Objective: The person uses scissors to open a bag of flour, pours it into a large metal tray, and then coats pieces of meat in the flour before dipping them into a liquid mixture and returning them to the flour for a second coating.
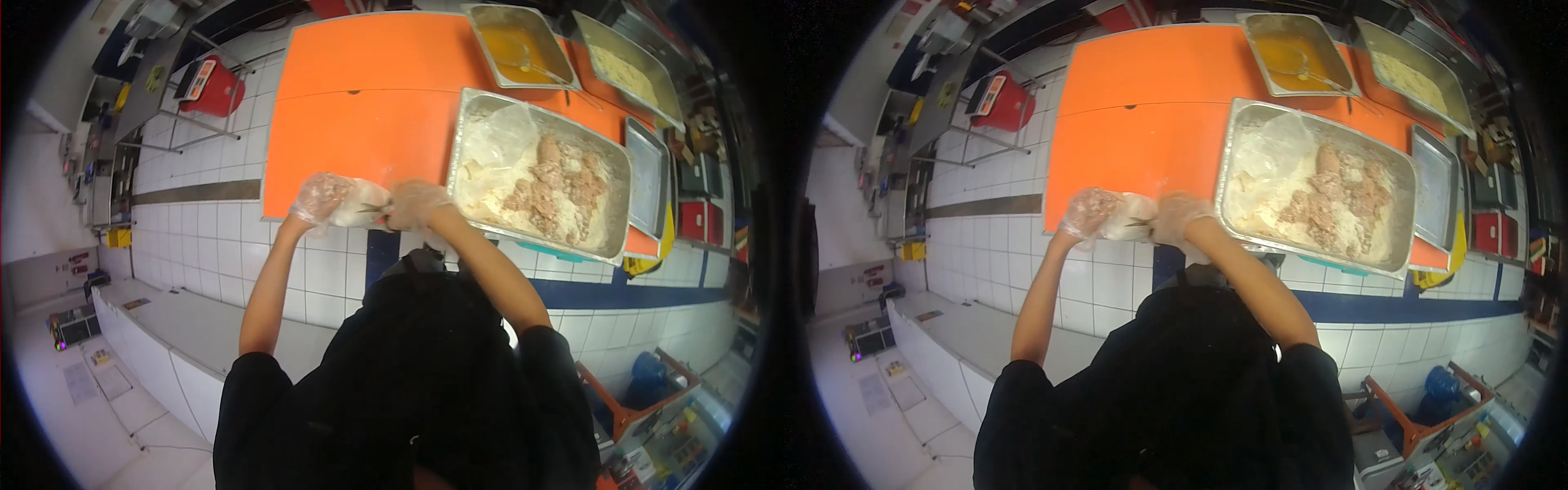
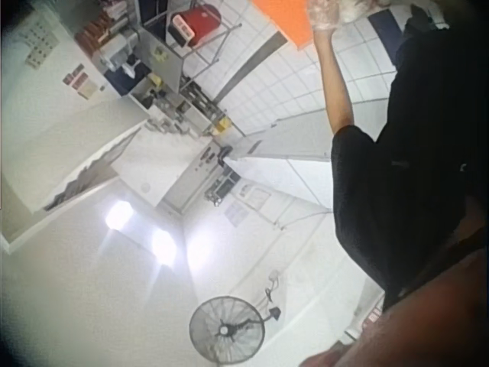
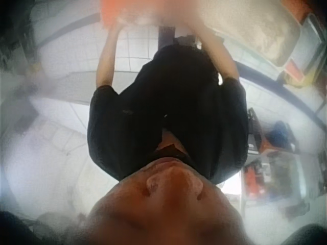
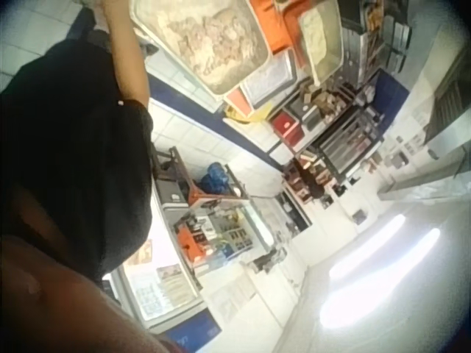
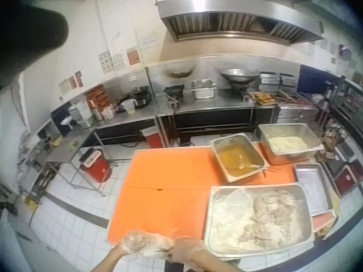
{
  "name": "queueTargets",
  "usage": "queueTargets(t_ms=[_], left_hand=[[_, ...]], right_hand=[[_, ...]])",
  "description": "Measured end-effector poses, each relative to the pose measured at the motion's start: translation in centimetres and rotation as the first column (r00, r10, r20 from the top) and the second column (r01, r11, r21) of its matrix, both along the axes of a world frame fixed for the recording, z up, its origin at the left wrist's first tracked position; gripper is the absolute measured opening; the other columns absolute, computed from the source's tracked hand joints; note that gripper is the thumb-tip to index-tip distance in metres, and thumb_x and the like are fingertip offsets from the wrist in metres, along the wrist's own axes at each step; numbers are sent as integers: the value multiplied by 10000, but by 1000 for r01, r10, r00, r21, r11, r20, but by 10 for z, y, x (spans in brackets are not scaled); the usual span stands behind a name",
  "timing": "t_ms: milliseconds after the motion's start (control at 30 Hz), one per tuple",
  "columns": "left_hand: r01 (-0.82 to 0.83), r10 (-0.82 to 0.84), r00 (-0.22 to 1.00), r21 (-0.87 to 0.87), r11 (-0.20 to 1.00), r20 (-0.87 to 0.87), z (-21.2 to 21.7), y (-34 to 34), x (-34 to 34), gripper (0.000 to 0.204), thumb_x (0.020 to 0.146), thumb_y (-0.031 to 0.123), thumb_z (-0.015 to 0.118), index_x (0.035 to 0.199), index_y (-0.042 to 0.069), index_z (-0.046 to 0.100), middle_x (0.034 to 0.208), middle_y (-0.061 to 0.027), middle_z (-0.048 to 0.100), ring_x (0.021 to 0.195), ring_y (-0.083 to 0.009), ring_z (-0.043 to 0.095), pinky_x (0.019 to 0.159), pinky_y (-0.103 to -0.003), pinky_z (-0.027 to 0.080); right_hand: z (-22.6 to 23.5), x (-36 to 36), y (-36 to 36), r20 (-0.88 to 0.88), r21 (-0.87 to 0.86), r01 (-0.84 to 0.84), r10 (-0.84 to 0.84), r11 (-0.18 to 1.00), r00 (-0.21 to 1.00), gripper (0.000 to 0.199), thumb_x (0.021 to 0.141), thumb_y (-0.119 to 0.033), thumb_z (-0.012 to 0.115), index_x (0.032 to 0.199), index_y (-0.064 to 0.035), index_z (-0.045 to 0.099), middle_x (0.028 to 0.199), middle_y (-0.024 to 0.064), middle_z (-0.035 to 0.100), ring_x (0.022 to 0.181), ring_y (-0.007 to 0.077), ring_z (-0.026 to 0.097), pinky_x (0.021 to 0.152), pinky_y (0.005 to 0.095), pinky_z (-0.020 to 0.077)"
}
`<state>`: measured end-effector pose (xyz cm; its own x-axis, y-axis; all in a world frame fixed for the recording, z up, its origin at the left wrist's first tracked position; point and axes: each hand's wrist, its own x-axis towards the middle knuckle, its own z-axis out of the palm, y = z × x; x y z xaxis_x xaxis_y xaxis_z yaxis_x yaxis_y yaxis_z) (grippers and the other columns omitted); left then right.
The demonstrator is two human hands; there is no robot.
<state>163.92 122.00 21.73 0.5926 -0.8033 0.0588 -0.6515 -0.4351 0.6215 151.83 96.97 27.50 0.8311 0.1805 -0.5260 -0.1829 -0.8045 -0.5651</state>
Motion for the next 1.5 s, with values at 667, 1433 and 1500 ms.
queueTargets(t_ms=[667,1433,1500], left_hand=[[295,-296,876,63,953,380,25,-22,-24,281,790,112,729,1071,98,732,1007,-93,696,966,-325,645,830,-462,527],[324,-321,943,32,945,-86,103,-83,2,181,775,85,794,889,57,656,816,-84,640,729,-240,636,663,-369,530],[362,-372,923,-104,926,-100,144,-128,-18,167,769,55,783,881,51,659,824,-80,644,744,-221,634,671,-346,524]], right_hand=[[-214,103,23,245,-298,217,-145,930,959,280,933,-172,630,1158,-69,758,1104,151,758,1106,330,699,828,463,584],[-54,-35,-51,395,675,-6,-355,738,847,740,662,-285,882,1318,-65,620,1215,154,693,1144,292,670,1003,419,532],[-30,-54,-80,432,730,-36,-419,682,799,778,651,-270,891,1336,-37,604,1240,153,688,1154,273,668,1008,408,533]])
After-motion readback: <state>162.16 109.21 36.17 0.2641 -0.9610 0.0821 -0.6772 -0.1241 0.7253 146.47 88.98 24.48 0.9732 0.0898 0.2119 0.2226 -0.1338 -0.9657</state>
